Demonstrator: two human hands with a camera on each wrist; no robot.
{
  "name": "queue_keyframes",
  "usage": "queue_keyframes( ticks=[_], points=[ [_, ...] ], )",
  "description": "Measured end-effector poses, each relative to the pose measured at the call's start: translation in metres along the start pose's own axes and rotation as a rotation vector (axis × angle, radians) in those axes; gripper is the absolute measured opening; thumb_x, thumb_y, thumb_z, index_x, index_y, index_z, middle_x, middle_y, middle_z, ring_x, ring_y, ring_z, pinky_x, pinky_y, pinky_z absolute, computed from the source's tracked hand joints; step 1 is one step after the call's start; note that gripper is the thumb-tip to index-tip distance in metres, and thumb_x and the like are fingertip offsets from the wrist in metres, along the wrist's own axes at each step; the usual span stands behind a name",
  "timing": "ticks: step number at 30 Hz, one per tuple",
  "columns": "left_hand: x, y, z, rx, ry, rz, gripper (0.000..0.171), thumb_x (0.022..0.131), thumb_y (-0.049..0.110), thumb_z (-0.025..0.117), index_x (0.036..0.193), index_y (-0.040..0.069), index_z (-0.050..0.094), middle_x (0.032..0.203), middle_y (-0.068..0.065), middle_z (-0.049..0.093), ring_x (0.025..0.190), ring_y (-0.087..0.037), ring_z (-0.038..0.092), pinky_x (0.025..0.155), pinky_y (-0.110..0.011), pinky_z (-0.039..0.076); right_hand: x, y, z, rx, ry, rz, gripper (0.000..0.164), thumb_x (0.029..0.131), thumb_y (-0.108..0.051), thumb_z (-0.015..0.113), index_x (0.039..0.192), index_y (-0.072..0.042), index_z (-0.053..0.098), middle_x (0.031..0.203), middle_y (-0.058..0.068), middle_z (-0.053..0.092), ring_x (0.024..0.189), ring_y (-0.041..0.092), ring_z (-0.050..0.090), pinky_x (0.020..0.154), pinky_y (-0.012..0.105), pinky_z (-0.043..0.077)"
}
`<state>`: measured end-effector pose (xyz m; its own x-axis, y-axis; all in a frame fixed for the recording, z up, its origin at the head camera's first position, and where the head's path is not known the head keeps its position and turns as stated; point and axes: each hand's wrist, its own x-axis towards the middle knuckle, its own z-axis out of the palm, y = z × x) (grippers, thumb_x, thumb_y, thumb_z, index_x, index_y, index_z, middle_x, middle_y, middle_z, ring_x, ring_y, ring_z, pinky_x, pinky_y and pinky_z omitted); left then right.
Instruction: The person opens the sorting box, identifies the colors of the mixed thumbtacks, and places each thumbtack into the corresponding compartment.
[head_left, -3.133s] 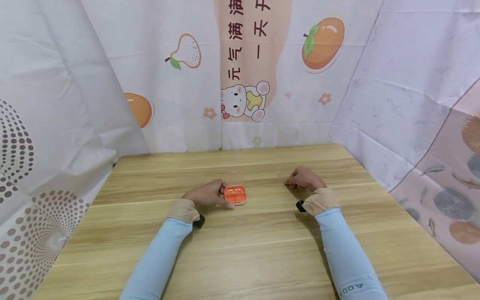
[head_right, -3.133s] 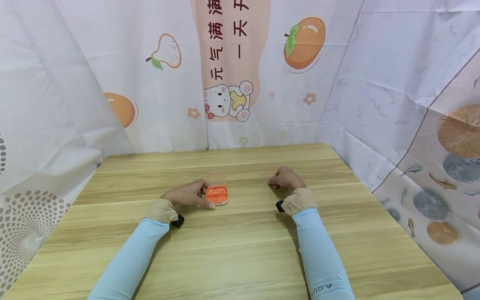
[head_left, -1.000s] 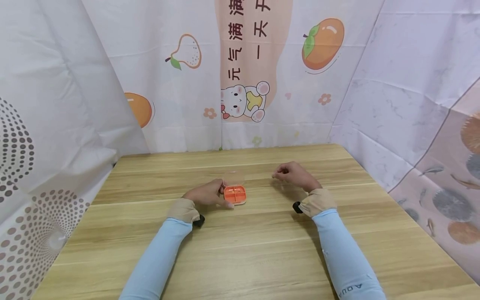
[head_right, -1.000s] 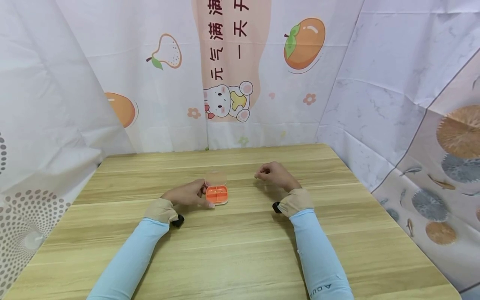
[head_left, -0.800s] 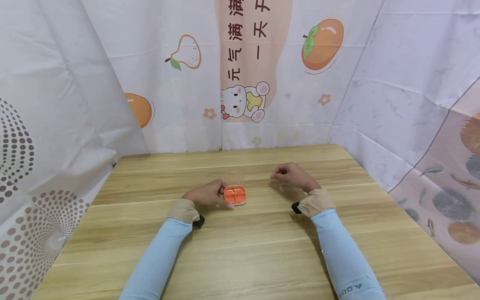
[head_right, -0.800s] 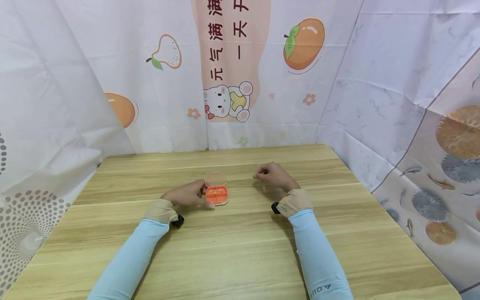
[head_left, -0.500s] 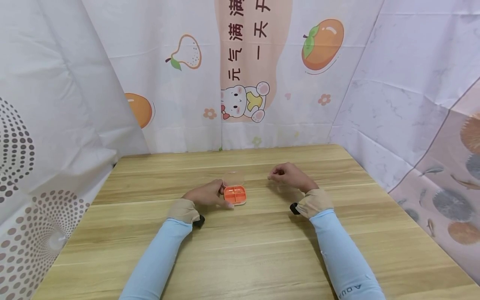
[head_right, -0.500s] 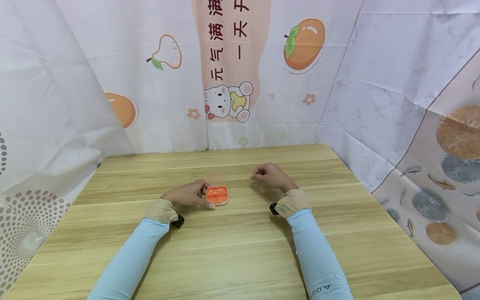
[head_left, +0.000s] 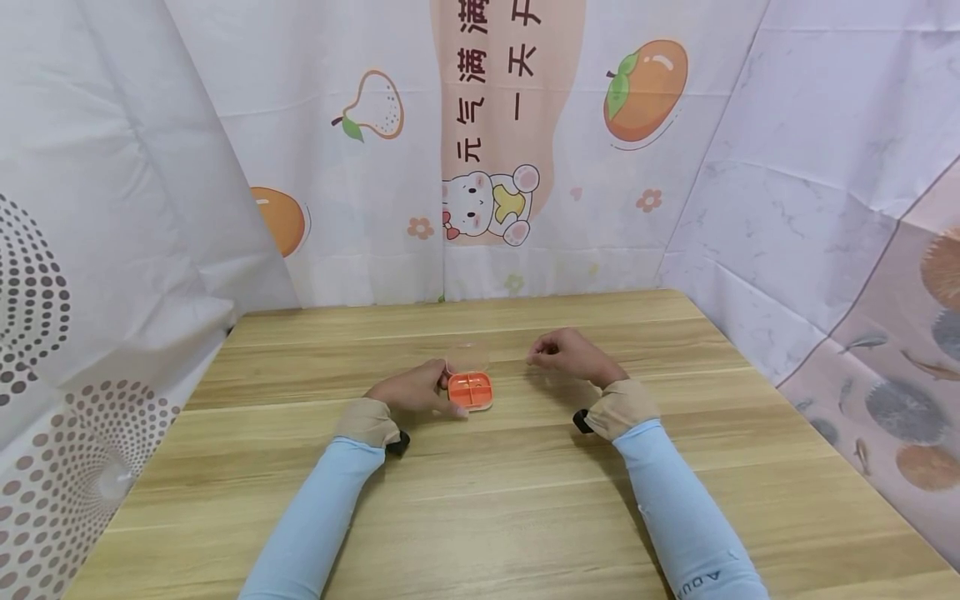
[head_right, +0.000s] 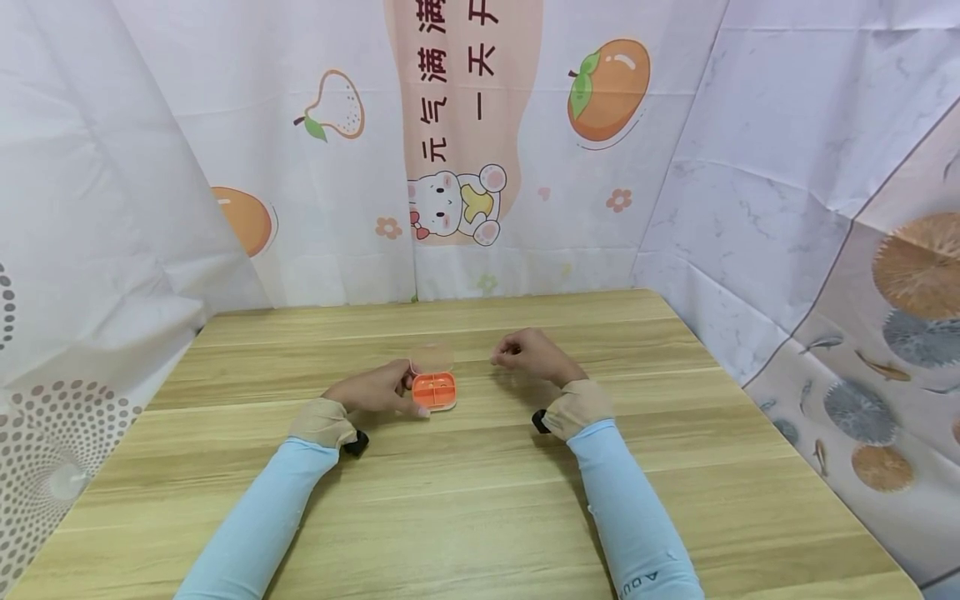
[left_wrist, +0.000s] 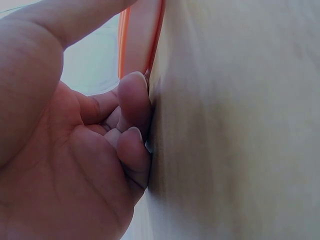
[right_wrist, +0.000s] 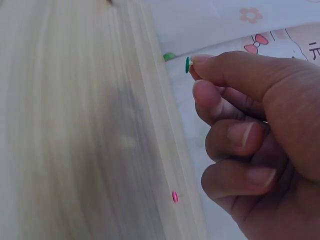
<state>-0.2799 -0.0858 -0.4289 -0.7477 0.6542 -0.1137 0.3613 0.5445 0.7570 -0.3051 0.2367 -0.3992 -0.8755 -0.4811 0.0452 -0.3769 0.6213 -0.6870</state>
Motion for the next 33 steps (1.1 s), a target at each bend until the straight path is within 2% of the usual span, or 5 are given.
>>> queue_keyframes(
  ticks=[13,21,29,33],
  points=[
    [-0.001,0.002,0.000,-0.016,-0.008,0.005,0.063,0.076,0.036,0.082,0.120,0.004,0.050,0.104,-0.004,0.060,0.090,-0.018,0.050,0.077,-0.029,0.043,0.002,-0.011,0.006,0.052,-0.059,-0.004,0.017,0.095,-0.027,0.064,0.097,-0.011,0.071,0.088,0.020,0.064,0.072,0.020,0.052,0.061,0.029,0.040],
    [-0.002,0.002,-0.001,-0.011,-0.007,-0.006,0.064,0.076,0.038,0.083,0.119,0.005,0.050,0.104,-0.004,0.060,0.090,-0.018,0.050,0.077,-0.029,0.043,0.004,-0.016,0.009,0.034,-0.065,-0.022,0.011,0.096,-0.021,0.063,0.097,-0.013,0.071,0.084,0.016,0.065,0.070,0.017,0.052,0.061,0.028,0.041],
    [-0.002,0.002,-0.001,-0.004,-0.002,-0.027,0.067,0.075,0.040,0.083,0.121,0.005,0.049,0.106,-0.003,0.058,0.093,-0.018,0.051,0.080,-0.030,0.043,0.006,-0.019,0.013,0.018,-0.079,-0.053,0.016,0.096,-0.021,0.063,0.100,-0.008,0.072,0.092,0.012,0.070,0.074,0.016,0.054,0.064,0.028,0.044],
    [-0.003,0.004,-0.002,-0.003,-0.001,-0.031,0.067,0.075,0.040,0.083,0.120,0.005,0.049,0.107,-0.004,0.058,0.093,-0.019,0.051,0.080,-0.030,0.043,0.007,-0.021,0.015,0.006,-0.081,-0.072,0.013,0.095,-0.022,0.064,0.096,-0.012,0.073,0.086,0.011,0.068,0.071,0.016,0.052,0.061,0.028,0.042]
  ],
)
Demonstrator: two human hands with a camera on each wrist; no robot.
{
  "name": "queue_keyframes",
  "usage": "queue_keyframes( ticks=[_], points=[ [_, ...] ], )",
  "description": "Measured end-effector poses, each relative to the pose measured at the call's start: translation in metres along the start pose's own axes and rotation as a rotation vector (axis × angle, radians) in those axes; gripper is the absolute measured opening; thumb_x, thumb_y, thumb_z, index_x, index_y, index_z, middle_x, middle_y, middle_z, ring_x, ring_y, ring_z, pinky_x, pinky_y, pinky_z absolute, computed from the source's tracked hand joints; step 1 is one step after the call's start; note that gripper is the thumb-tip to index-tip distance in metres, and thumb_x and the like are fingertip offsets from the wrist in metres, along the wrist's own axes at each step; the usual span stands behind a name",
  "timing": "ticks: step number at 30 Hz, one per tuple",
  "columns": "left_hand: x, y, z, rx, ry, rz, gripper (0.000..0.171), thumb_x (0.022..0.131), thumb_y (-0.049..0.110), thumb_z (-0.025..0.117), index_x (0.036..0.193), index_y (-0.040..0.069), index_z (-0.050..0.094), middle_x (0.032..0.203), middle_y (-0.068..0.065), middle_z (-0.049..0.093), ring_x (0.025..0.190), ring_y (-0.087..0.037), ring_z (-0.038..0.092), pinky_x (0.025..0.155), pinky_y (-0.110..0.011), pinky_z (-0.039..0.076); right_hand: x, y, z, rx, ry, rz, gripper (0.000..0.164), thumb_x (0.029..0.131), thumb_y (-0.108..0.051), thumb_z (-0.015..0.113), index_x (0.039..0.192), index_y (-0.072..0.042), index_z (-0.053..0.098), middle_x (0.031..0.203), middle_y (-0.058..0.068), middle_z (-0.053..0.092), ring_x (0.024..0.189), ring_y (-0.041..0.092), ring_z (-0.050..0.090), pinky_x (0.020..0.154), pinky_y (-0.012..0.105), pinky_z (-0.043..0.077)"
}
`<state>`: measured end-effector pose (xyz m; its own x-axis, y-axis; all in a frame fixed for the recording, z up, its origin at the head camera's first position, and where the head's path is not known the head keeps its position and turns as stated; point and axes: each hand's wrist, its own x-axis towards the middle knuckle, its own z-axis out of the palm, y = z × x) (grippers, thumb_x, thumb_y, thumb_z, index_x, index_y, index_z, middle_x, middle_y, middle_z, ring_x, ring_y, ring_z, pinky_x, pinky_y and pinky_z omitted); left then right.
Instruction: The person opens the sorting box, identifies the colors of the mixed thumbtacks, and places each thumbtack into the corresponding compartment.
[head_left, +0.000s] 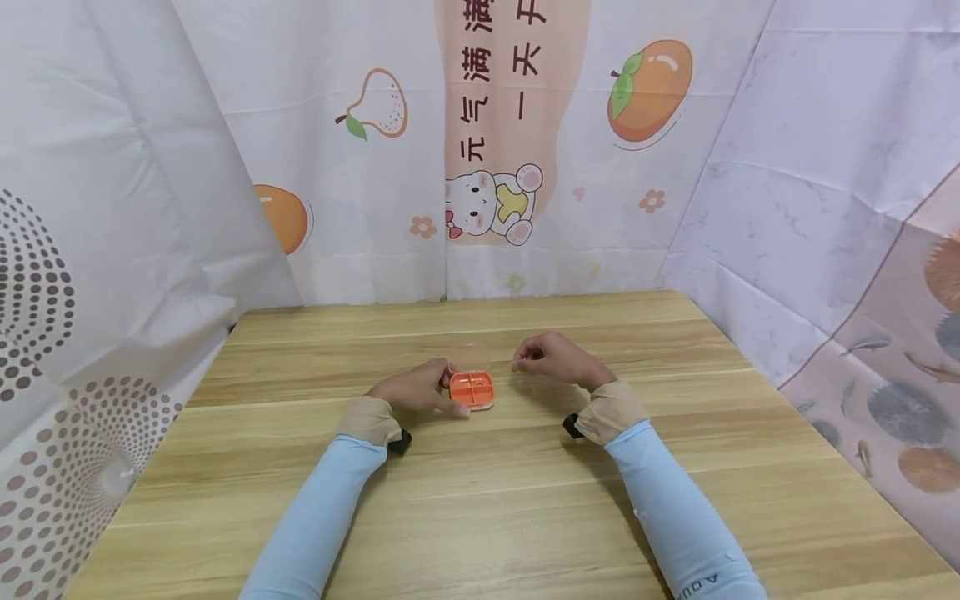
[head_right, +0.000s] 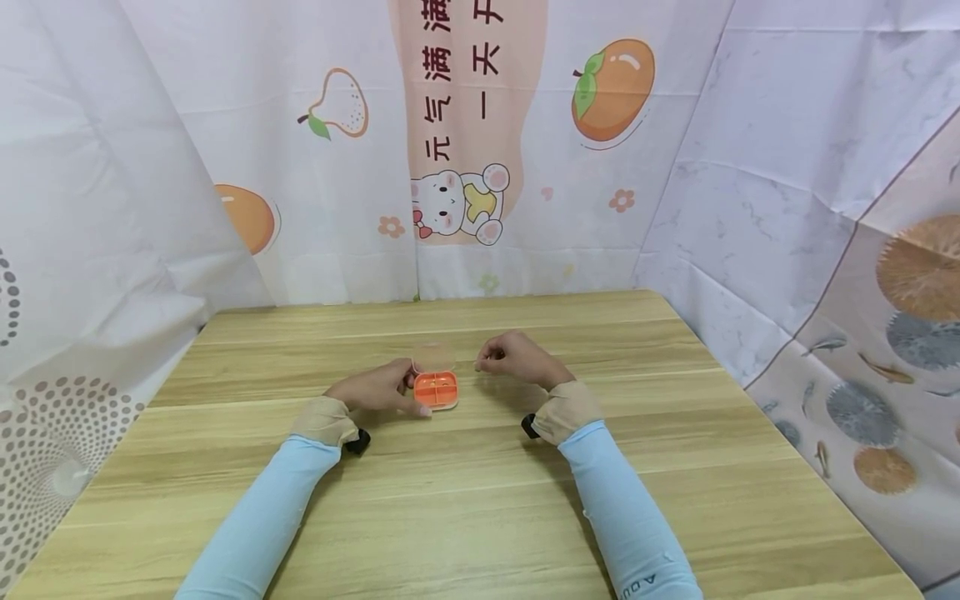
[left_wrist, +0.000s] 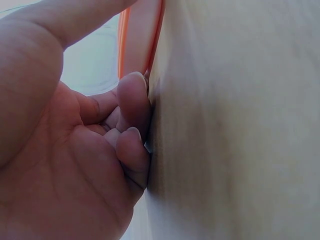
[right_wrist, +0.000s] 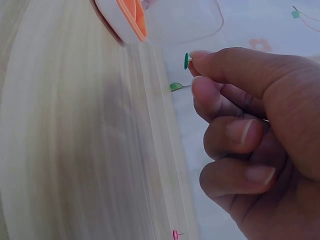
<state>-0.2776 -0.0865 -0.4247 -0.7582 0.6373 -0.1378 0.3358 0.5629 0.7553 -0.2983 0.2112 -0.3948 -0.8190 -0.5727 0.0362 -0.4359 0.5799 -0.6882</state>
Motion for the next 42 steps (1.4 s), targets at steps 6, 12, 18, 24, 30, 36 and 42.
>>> queue_keyframes(
  ticks=[6,12,18,24,30,36,42],
  points=[
    [0.002,-0.001,0.001,0.008,-0.001,0.006,0.066,0.075,0.041,0.082,0.121,0.006,0.049,0.107,-0.003,0.058,0.094,-0.018,0.051,0.082,-0.030,0.043,0.002,0.000,0.003,-0.006,-0.008,-0.015,0.011,0.095,-0.024,0.065,0.093,-0.015,0.072,0.081,0.011,0.066,0.067,0.015,0.049,0.059,0.027,0.040],
    [0.003,-0.002,0.002,0.004,0.000,0.000,0.067,0.075,0.041,0.082,0.121,0.006,0.049,0.107,-0.003,0.058,0.095,-0.018,0.052,0.083,-0.030,0.043,0.003,-0.001,0.006,-0.016,-0.013,-0.024,0.013,0.094,-0.024,0.066,0.094,-0.013,0.072,0.085,0.012,0.068,0.067,0.015,0.049,0.060,0.027,0.041],
    [0.003,-0.002,0.001,0.006,0.000,-0.001,0.066,0.075,0.041,0.082,0.121,0.006,0.049,0.107,-0.003,0.058,0.094,-0.018,0.051,0.082,-0.030,0.043,0.005,-0.006,0.008,-0.011,-0.028,-0.026,0.010,0.093,-0.023,0.067,0.093,-0.014,0.071,0.084,0.013,0.068,0.068,0.015,0.050,0.061,0.027,0.041],
    [0.004,-0.003,0.001,0.012,-0.002,-0.007,0.068,0.075,0.042,0.082,0.122,0.006,0.049,0.108,-0.003,0.058,0.095,-0.018,0.052,0.084,-0.030,0.043,0.004,-0.013,0.010,-0.022,-0.034,-0.056,0.012,0.094,-0.017,0.066,0.096,-0.006,0.071,0.082,0.014,0.067,0.067,0.014,0.050,0.060,0.026,0.041],
    [0.005,-0.004,0.001,0.010,-0.004,0.008,0.067,0.075,0.041,0.082,0.121,0.006,0.049,0.107,-0.002,0.059,0.094,-0.017,0.052,0.083,-0.029,0.043,0.008,-0.008,0.014,-0.056,-0.047,-0.064,0.012,0.094,-0.020,0.066,0.095,-0.010,0.071,0.081,0.009,0.067,0.066,0.013,0.051,0.059,0.026,0.042],
    [0.004,-0.003,0.000,0.013,-0.005,0.021,0.065,0.076,0.040,0.082,0.121,0.006,0.050,0.105,-0.002,0.060,0.092,-0.017,0.052,0.081,-0.029,0.043,0.010,-0.009,0.016,-0.066,-0.065,-0.083,0.011,0.095,-0.020,0.065,0.095,-0.011,0.071,0.081,0.009,0.068,0.067,0.013,0.055,0.060,0.027,0.044],
    [0.003,-0.003,0.000,0.010,-0.008,0.021,0.065,0.076,0.040,0.082,0.122,0.005,0.050,0.106,-0.002,0.060,0.094,-0.017,0.052,0.082,-0.029,0.044,0.012,-0.012,0.020,-0.081,-0.079,-0.077,0.013,0.095,-0.022,0.065,0.095,-0.011,0.071,0.082,0.008,0.068,0.069,0.014,0.057,0.061,0.026,0.045]
  ],
)
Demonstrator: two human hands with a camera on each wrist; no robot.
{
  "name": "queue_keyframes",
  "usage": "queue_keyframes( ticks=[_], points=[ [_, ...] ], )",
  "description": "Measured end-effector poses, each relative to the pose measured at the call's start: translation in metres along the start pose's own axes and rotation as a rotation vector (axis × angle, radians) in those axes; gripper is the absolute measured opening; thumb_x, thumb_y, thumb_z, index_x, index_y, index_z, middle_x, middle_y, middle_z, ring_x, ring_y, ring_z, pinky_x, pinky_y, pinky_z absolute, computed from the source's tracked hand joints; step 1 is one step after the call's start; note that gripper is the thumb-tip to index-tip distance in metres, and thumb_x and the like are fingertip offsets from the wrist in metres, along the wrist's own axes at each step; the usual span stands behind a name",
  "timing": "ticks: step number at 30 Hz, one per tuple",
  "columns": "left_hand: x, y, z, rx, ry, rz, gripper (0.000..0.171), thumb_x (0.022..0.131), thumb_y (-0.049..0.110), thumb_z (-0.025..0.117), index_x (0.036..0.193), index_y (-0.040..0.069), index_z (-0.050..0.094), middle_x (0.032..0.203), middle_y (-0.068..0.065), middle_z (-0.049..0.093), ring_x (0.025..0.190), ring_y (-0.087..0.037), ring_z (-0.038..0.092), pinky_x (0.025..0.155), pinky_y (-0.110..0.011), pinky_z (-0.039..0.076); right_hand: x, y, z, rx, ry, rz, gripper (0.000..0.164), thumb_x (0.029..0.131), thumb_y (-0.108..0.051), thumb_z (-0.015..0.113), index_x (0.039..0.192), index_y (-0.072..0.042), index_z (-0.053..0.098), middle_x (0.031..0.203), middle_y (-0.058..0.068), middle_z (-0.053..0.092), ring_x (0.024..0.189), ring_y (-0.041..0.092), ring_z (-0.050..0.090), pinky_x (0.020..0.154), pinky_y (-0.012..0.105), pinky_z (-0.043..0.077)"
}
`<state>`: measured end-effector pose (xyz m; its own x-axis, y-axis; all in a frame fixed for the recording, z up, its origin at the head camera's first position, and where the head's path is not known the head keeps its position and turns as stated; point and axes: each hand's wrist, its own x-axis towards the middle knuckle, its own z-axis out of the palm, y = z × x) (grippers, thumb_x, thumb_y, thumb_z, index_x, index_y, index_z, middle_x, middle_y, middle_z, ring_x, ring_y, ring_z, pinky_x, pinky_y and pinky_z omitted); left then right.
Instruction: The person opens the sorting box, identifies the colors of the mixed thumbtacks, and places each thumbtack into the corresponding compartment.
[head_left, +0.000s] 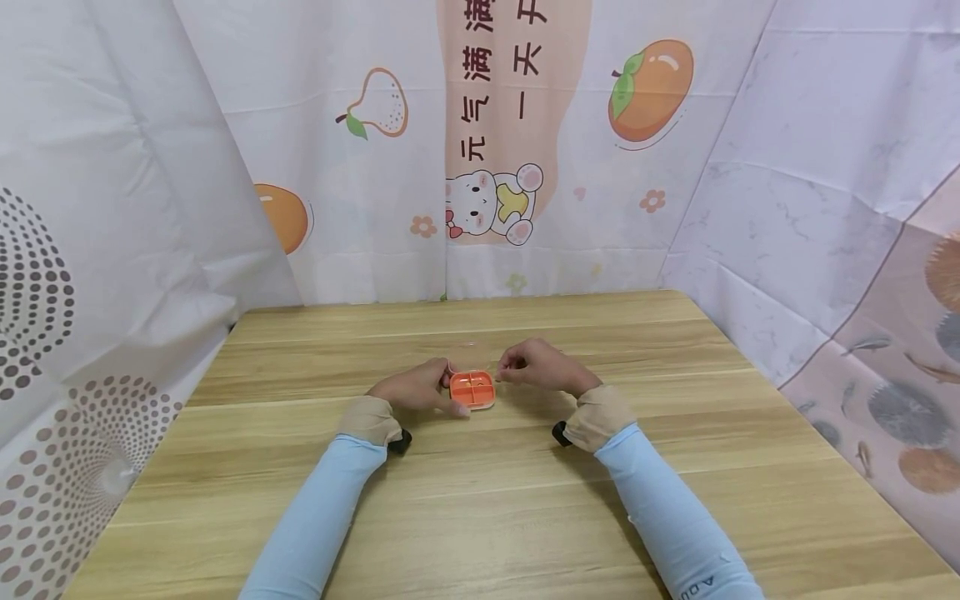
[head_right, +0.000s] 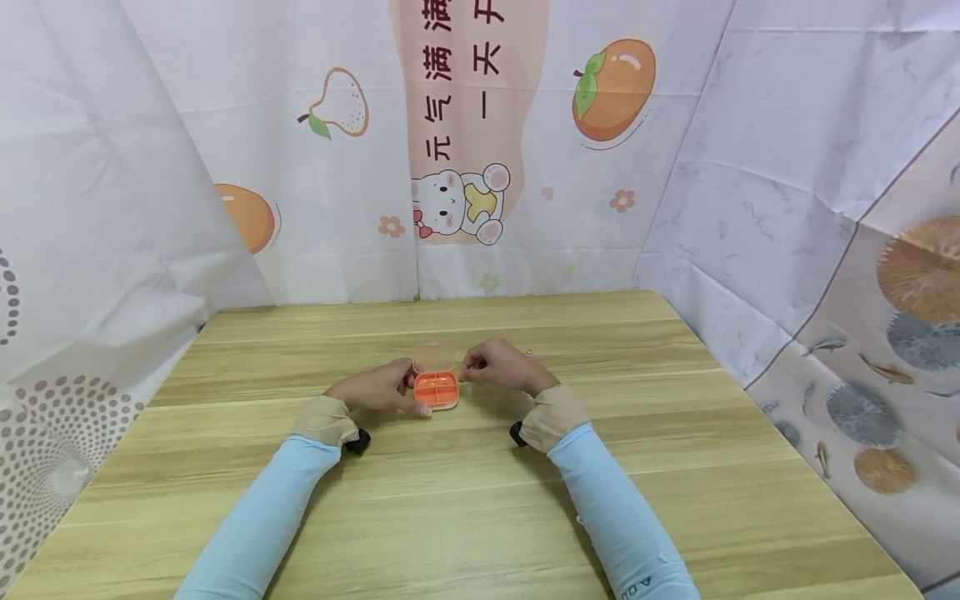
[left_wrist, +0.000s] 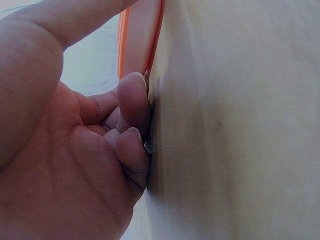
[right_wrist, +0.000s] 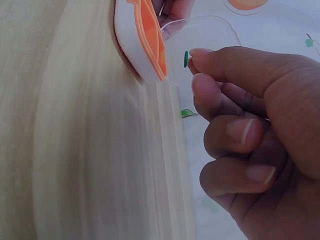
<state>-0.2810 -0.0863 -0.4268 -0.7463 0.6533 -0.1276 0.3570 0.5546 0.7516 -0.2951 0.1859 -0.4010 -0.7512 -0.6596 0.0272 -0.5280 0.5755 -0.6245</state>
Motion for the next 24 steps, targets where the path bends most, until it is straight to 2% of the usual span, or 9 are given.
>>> queue_keyframes(
  ticks=[10,17,24],
  points=[
    [0.000,-0.002,0.000,0.004,0.002,-0.013,0.064,0.076,0.041,0.081,0.121,0.006,0.050,0.108,-0.001,0.059,0.097,-0.018,0.053,0.085,-0.030,0.043,0.002,-0.006,0.006,-0.043,0.003,-0.012,0.010,0.094,-0.024,0.066,0.093,-0.015,0.071,0.077,-0.001,0.064,0.066,0.011,0.051,0.058,0.024,0.042],
    [-0.002,0.001,0.000,-0.004,0.006,-0.027,0.067,0.076,0.042,0.081,0.122,0.006,0.049,0.109,-0.002,0.058,0.098,-0.018,0.052,0.085,-0.030,0.042,0.002,-0.012,0.009,-0.036,-0.015,-0.042,0.010,0.094,-0.022,0.066,0.093,-0.013,0.071,0.080,0.004,0.067,0.066,0.011,0.052,0.058,0.024,0.042],
    [-0.004,0.004,0.000,-0.020,0.005,-0.022,0.064,0.078,0.038,0.081,0.122,0.005,0.049,0.107,-0.004,0.058,0.094,-0.019,0.051,0.082,-0.030,0.042,0.004,-0.013,0.012,-0.048,-0.036,-0.062,0.011,0.095,-0.024,0.065,0.094,-0.016,0.071,0.081,0.000,0.068,0.067,0.010,0.054,0.060,0.024,0.044]
  ],
)
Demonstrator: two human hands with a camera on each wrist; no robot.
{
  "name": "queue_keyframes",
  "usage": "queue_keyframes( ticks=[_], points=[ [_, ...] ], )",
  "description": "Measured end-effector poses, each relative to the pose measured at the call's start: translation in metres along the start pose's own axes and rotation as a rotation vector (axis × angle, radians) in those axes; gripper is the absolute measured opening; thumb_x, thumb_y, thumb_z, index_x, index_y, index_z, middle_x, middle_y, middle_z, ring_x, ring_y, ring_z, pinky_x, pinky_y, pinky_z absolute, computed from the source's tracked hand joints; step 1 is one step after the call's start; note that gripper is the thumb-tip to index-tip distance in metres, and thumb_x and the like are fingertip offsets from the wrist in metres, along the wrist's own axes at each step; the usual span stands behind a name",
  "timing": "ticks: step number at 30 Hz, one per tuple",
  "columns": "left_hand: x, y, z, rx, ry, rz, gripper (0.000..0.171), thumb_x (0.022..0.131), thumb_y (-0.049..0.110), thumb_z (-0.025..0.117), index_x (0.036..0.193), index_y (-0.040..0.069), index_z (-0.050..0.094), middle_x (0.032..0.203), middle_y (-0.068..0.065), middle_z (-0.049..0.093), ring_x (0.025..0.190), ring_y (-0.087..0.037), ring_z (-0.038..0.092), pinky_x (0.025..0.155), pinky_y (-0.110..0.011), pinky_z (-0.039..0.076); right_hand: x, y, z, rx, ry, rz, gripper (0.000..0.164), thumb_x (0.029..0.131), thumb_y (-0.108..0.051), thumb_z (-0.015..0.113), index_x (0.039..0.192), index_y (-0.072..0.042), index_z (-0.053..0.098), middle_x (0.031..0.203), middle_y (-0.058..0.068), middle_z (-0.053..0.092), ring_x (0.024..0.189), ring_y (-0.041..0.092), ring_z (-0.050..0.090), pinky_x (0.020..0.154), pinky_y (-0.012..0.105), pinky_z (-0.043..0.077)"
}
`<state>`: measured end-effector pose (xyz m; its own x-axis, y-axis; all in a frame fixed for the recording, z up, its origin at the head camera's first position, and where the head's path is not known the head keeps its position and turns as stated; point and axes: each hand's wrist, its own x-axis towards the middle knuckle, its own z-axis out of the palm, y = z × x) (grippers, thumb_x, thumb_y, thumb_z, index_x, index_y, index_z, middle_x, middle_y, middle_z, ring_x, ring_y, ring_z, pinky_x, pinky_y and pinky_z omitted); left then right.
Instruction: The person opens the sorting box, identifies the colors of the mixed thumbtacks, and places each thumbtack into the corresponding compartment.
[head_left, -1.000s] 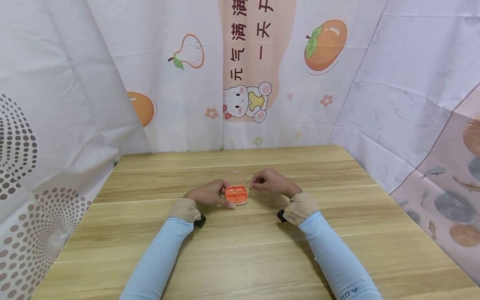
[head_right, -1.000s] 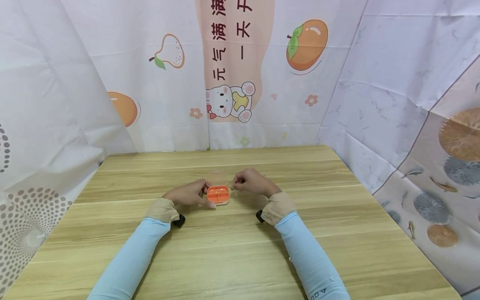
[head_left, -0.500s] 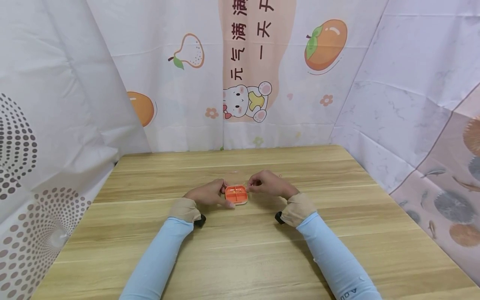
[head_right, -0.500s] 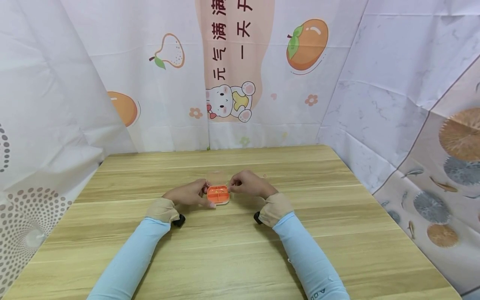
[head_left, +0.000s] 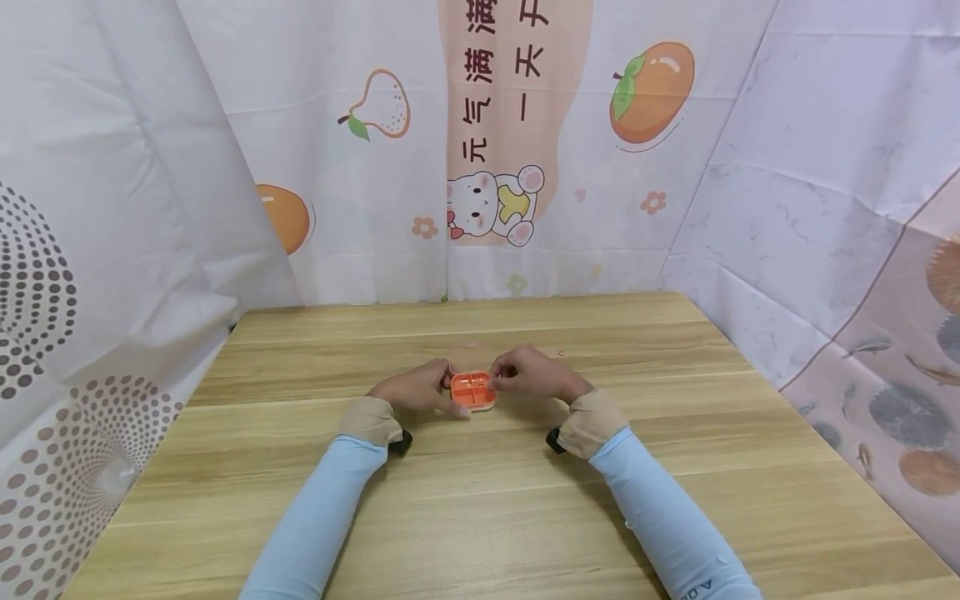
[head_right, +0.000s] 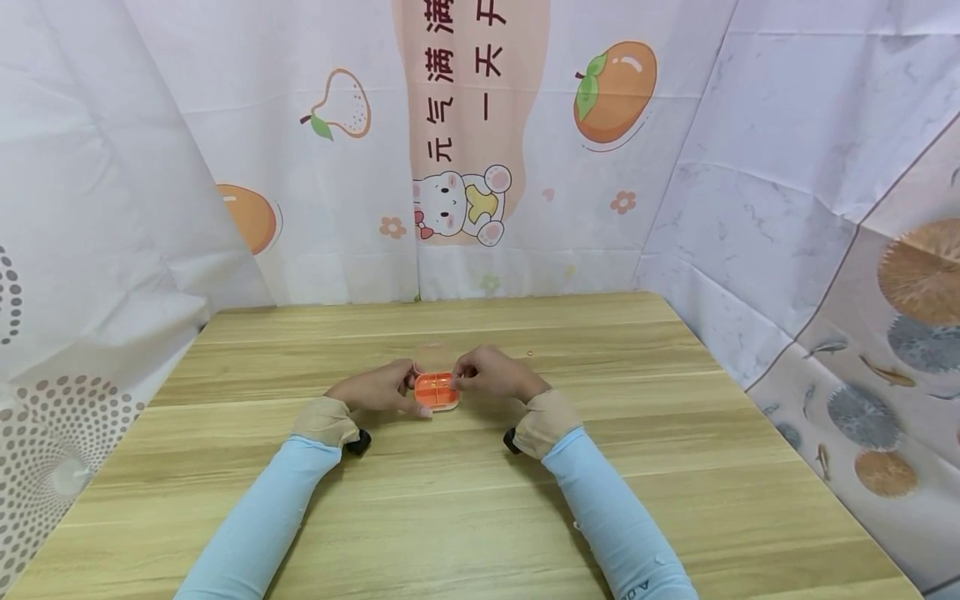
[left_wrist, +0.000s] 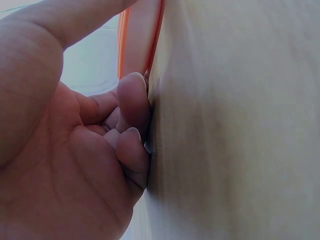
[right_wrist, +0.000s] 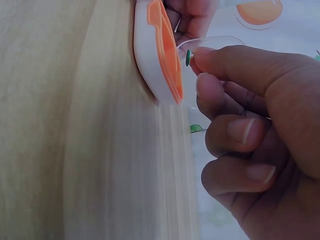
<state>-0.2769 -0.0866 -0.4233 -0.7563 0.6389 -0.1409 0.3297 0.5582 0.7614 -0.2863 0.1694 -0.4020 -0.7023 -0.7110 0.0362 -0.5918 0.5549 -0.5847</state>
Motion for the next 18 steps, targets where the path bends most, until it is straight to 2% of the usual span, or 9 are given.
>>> queue_keyframes(
  ticks=[11,18],
  points=[
    [0.006,-0.007,0.000,-0.008,-0.007,0.033,0.063,0.076,0.040,0.082,0.120,0.006,0.050,0.106,-0.002,0.061,0.092,-0.018,0.051,0.080,-0.029,0.043,0.002,-0.007,0.005,0.031,-0.008,-0.039,0.012,0.095,-0.020,0.064,0.093,-0.010,0.071,0.077,0.000,0.065,0.064,0.009,0.052,0.058,0.024,0.043],
    [0.005,-0.006,0.000,-0.014,-0.010,0.033,0.062,0.077,0.039,0.081,0.120,0.006,0.051,0.106,-0.002,0.061,0.092,-0.018,0.051,0.080,-0.030,0.043,0.006,-0.009,0.013,0.010,-0.019,-0.056,0.011,0.096,-0.022,0.064,0.091,-0.014,0.070,0.078,-0.002,0.066,0.066,0.007,0.054,0.061,0.023,0.045]
  ],
)
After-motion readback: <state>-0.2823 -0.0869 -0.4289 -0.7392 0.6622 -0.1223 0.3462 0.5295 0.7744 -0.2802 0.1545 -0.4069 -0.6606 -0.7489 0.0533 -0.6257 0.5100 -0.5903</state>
